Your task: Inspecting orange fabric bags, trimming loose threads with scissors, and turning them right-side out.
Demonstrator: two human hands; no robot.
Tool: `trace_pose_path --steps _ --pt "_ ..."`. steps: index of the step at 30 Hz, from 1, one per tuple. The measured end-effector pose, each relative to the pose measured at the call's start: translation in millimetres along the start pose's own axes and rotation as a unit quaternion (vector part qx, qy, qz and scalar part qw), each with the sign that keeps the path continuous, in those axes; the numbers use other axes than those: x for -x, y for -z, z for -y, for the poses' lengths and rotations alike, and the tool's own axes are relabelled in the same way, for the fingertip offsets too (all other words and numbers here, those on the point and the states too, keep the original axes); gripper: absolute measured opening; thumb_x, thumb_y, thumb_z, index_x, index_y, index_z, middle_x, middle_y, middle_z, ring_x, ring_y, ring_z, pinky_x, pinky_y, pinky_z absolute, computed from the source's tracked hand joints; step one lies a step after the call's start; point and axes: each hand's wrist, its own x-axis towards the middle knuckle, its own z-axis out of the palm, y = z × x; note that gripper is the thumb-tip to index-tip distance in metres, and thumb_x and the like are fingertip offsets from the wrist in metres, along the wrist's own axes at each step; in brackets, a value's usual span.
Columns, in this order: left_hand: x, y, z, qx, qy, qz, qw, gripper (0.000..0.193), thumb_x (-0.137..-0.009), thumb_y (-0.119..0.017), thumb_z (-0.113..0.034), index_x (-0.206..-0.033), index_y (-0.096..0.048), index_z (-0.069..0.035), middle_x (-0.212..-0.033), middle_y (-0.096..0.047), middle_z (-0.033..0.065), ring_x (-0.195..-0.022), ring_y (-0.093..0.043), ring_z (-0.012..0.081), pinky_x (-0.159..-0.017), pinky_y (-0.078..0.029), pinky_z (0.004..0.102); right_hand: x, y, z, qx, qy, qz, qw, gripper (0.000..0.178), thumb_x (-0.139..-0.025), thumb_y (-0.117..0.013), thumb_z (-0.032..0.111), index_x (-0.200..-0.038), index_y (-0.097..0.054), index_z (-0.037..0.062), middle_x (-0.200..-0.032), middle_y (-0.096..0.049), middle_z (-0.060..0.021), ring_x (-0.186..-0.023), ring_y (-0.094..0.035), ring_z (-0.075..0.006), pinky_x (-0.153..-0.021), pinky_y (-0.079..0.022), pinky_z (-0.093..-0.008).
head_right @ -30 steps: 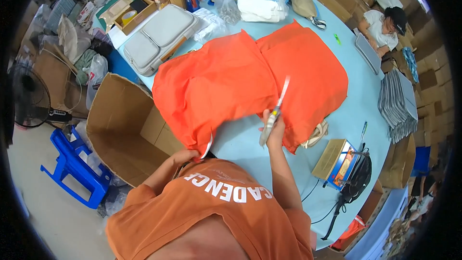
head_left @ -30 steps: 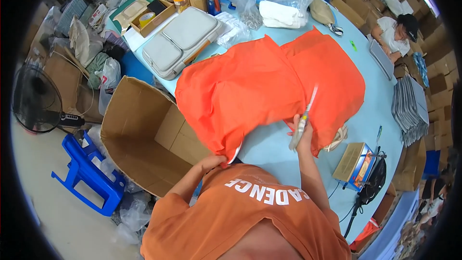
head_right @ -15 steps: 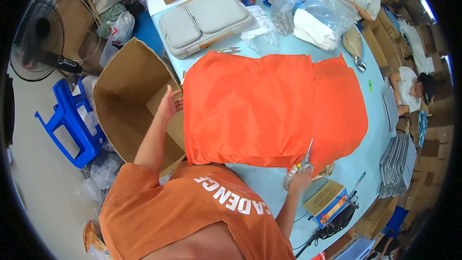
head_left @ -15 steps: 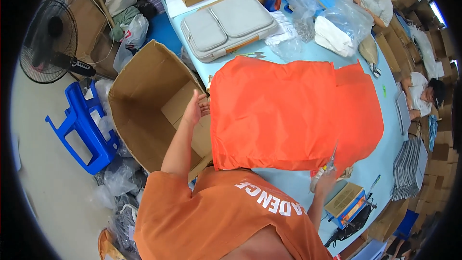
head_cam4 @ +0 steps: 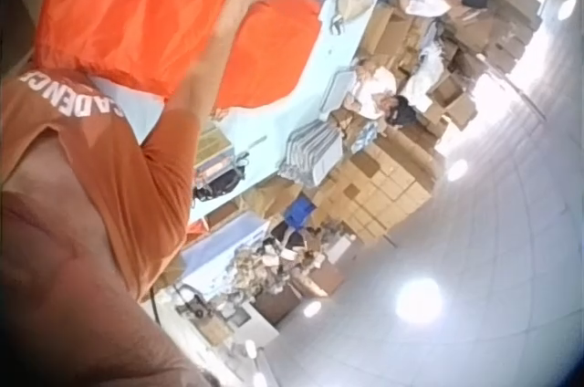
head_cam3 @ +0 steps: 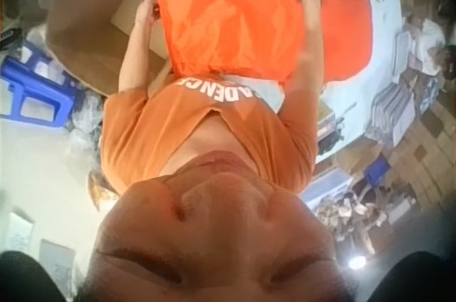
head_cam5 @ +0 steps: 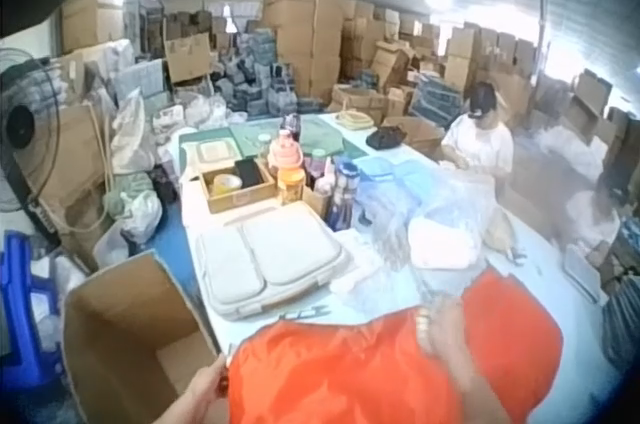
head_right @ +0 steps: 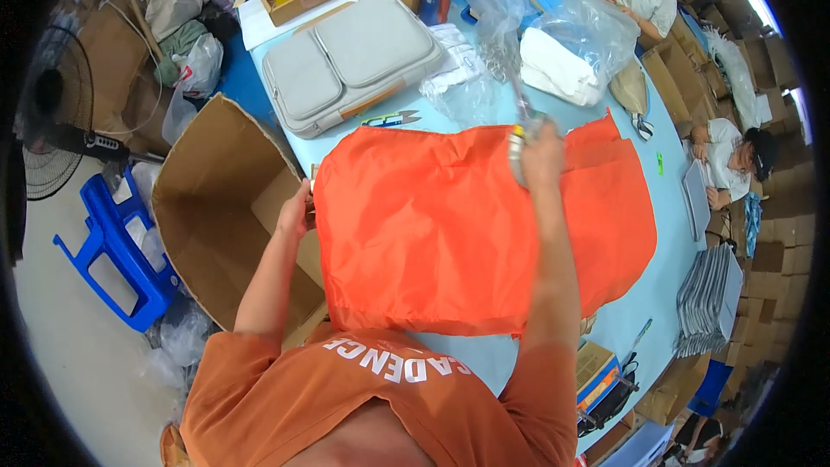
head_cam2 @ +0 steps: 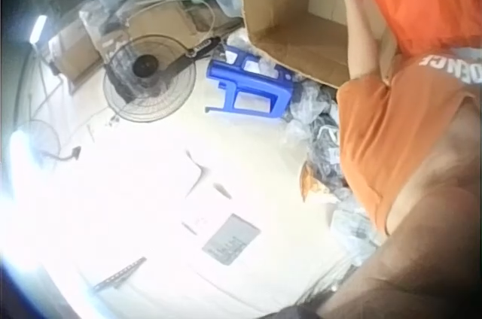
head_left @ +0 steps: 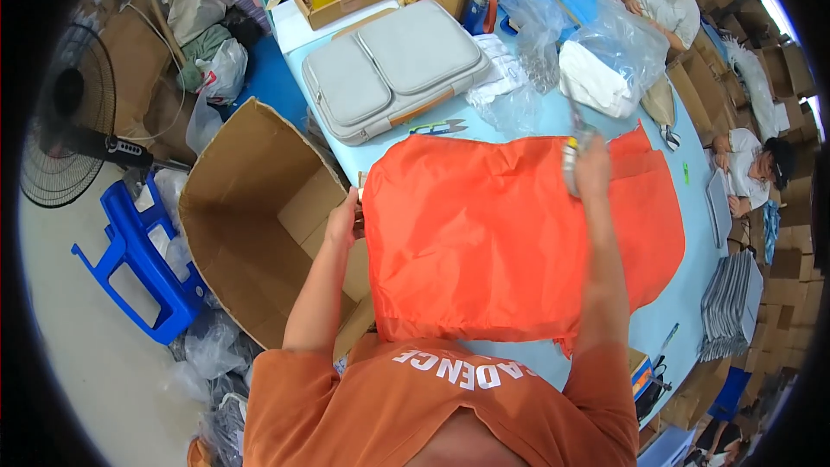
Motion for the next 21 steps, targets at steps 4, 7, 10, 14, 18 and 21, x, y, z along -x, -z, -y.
trace_pose_path --steps 4,7,10,14,18,21 --pt "-10.6 2.9 14.0 0.073 -0.307 -0.091 0.945 0.027 -0.082 -0.052 -0.015 -0.103 -0.045 0.0 -0.092 -0.057 0.0115 -0.079 -0.055 0.0176 -0.068 -0.047 0.0318 -23.1 -78.0 7.7 -0.092 0.052 0.144 0.984 0.021 -0.078 -0.047 0.016 -0.091 -0.049 0.0007 -0.089 -0.056 -0.0226 -0.084 -0.052 -0.0387 -0.07 -0.042 -0.0441" --pt "25.0 -9.0 -21.6 0.201 -0.45 -0.077 0.867 0.032 -0.082 -0.049 -0.004 -0.112 -0.039 0.001 -0.096 -0.057 0.0137 -0.085 -0.055 0.0193 -0.077 -0.044 0.0315 -8.9 -82.9 24.2 -0.066 0.097 0.201 0.973 0.022 -0.075 -0.053 0.017 -0.09 -0.05 0.0004 -0.088 -0.056 -0.023 -0.084 -0.052 -0.0392 -0.069 -0.042 -0.0446" --pt "59.4 -18.1 -69.8 0.227 -0.507 0.047 0.83 0.035 -0.081 -0.049 -0.004 -0.114 -0.037 0.003 -0.096 -0.057 0.0134 -0.088 -0.055 0.0206 -0.084 -0.041 0.0332 15.3 -67.0 19.8 -0.027 0.143 0.175 0.974 0.025 -0.071 -0.062 0.018 -0.085 -0.051 0.0009 -0.079 -0.059 -0.0173 -0.074 -0.057 -0.0314 -0.062 -0.044 -0.0401" --pt "94.3 -33.9 -131.3 0.119 -0.587 0.258 0.758 0.034 -0.079 -0.052 -0.004 -0.11 -0.041 0.001 -0.082 -0.057 0.0098 -0.083 -0.056 0.0189 -0.093 -0.034 0.0393 60.3 15.1 13.7 -0.392 -0.012 0.167 0.905 0.023 -0.064 -0.067 0.007 -0.077 -0.047 0.0062 -0.069 -0.045 0.0005 -0.065 -0.044 -0.0079 -0.057 -0.038 -0.0231" --pt "169.6 -90.6 -182.2 0.063 -0.598 0.508 0.616 0.025 -0.074 -0.048 -0.011 -0.097 -0.045 -0.004 -0.061 -0.047 0.0013 -0.064 -0.048 0.0144 -0.095 -0.029 0.0456 124.8 94.4 38.3 -0.538 0.004 0.141 0.831 0.024 -0.063 -0.063 0.0 -0.078 -0.045 0.0052 -0.076 -0.044 -0.003 -0.073 -0.043 -0.0115 -0.065 -0.036 -0.0257" --pt "226.2 -163.5 -170.7 0.077 -0.426 0.753 0.495 0.025 -0.07 -0.046 -0.012 -0.092 -0.047 -0.001 -0.056 -0.043 0.0015 -0.056 -0.045 0.0124 -0.082 -0.039 0.0394 171.2 109.8 31.2 -0.518 0.046 0.065 0.852 0.023 -0.063 -0.06 -0.001 -0.077 -0.044 0.0053 -0.079 -0.046 -0.0049 -0.075 -0.043 -0.0133 -0.069 -0.035 -0.0281"
